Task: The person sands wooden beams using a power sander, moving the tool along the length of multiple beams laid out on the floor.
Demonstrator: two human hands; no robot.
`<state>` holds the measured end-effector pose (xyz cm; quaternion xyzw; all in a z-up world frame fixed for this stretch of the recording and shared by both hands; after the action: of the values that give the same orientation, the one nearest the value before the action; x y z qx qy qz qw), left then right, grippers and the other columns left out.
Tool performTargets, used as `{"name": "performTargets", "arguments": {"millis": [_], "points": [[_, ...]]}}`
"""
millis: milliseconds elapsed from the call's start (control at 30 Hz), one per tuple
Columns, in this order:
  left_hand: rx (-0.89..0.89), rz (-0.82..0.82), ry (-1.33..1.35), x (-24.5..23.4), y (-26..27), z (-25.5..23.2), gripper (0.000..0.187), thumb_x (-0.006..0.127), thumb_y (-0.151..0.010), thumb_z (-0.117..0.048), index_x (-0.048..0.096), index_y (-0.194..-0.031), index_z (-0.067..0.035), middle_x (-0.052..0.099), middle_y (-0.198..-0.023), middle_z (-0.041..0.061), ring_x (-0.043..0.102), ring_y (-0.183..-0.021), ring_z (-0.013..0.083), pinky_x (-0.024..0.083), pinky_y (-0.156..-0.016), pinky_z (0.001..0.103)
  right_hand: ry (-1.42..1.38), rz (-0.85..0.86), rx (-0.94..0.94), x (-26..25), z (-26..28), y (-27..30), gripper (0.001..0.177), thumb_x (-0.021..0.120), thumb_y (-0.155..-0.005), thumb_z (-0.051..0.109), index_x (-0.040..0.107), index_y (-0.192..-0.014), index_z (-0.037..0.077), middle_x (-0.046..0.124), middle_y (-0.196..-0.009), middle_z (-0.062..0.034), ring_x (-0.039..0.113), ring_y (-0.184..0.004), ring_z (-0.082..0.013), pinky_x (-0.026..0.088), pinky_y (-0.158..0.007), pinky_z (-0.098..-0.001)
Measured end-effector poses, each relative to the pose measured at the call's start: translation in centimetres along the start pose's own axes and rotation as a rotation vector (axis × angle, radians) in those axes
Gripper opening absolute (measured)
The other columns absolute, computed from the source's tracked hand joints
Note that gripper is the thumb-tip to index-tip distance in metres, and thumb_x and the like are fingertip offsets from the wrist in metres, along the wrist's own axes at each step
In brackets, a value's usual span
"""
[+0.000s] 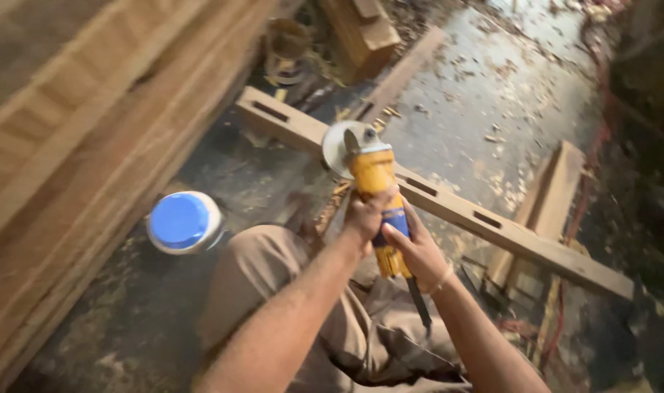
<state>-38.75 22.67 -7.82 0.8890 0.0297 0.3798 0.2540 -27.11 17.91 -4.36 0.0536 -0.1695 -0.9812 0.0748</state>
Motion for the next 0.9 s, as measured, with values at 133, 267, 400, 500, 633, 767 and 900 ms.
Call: {"name": "performTargets", "arguments": {"millis": [133,267,400,500,633,767,900], "points": [[-0.07,-0.194,-0.085,-6.3,-4.2,-6.2,0.056,0.082,-0.075,-0.033,0.063,-0.12,-0.006,0.071,-0.096,0.009,0.069,-0.071,0.0197,0.059,-0.06,0.036,-0.044,0.078,0.077,6.8,1.7,-7.0,0.081,0.074,-0.089,0.03,0.036,-0.159,0.012,0.062,-0.125,-0.0094,0.061,-0.104,-0.0178,0.054,-0.085,-0.0343],[0.019,-0.2,-0.067,-10.5,-7.0,-12.1,0.056,0.081,-0.078,-0.035,0.062,-0.12,-0.003,0.072,-0.096,0.011,0.072,-0.07,0.0202,0.062,-0.061,0.036,-0.038,0.175,-0.018,12.6,4.5,-11.2,0.079,0.075,-0.09,0.032,0.04,-0.157,0.009,0.065,-0.129,-0.0092,0.064,-0.11,-0.0169,0.055,-0.092,-0.0322],[-0.001,-0.13,0.06,-11.2,-6.1,-12.8,0.054,0.081,-0.08,-0.033,0.063,-0.12,-0.001,0.071,-0.094,0.012,0.072,-0.069,0.0223,0.063,-0.062,0.038,-0.054,0.175,-0.027,13.9,4.8,-11.3,0.079,0.076,-0.09,0.031,0.04,-0.157,0.009,0.063,-0.134,-0.0083,0.063,-0.115,-0.0168,0.053,-0.096,-0.0327],[0.057,-0.106,0.023,-9.3,-4.3,-11.9,0.051,0.08,-0.08,-0.031,0.062,-0.12,-0.006,0.071,-0.095,0.008,0.071,-0.072,0.0197,0.062,-0.063,0.036,-0.041,0.164,0.022,12.0,4.2,-9.3,0.08,0.075,-0.09,0.031,0.039,-0.158,0.01,0.062,-0.136,-0.009,0.062,-0.115,-0.0169,0.053,-0.097,-0.0332],[-0.197,-0.081,0.017,-5.3,-0.8,-6.3,0.047,0.078,-0.081,-0.033,0.064,-0.119,-0.009,0.07,-0.093,0.007,0.071,-0.073,0.0186,0.061,-0.064,0.035,-0.081,0.128,0.043,7.2,2.9,-4.7,0.083,0.075,-0.091,0.028,0.033,-0.16,0.01,0.057,-0.142,-0.0082,0.059,-0.12,-0.0163,0.051,-0.1,-0.0337],[-0.044,0.055,0.003,0.4,1.9,-1.0,0.045,0.081,-0.08,-0.028,0.066,-0.115,-0.004,0.072,-0.096,0.006,0.071,-0.076,0.0172,0.061,-0.065,0.033,-0.019,-0.001,0.052,0.5,1.2,1.6,0.083,0.073,-0.093,0.027,0.03,-0.162,0.011,0.057,-0.144,-0.0074,0.057,-0.125,-0.0153,0.048,-0.104,-0.0335],[-0.277,0.116,0.003,5.8,5.0,7.7,0.042,0.081,-0.079,-0.029,0.067,-0.111,-0.006,0.072,-0.092,0.006,0.07,-0.073,0.0179,0.06,-0.065,0.034,-0.059,-0.062,0.061,-6.1,-0.1,8.6,0.08,0.07,-0.095,0.026,0.03,-0.163,0.011,0.056,-0.144,-0.0073,0.057,-0.126,-0.0153,0.047,-0.107,-0.0334]]}}
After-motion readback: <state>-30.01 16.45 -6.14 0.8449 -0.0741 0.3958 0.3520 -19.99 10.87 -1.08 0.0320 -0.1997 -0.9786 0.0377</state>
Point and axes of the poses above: each hand's wrist, its own y-axis away from the middle knuckle, its own x-axis out of the palm, z = x × y, the point moved 6 cm from there along -y, towards the middle knuckle
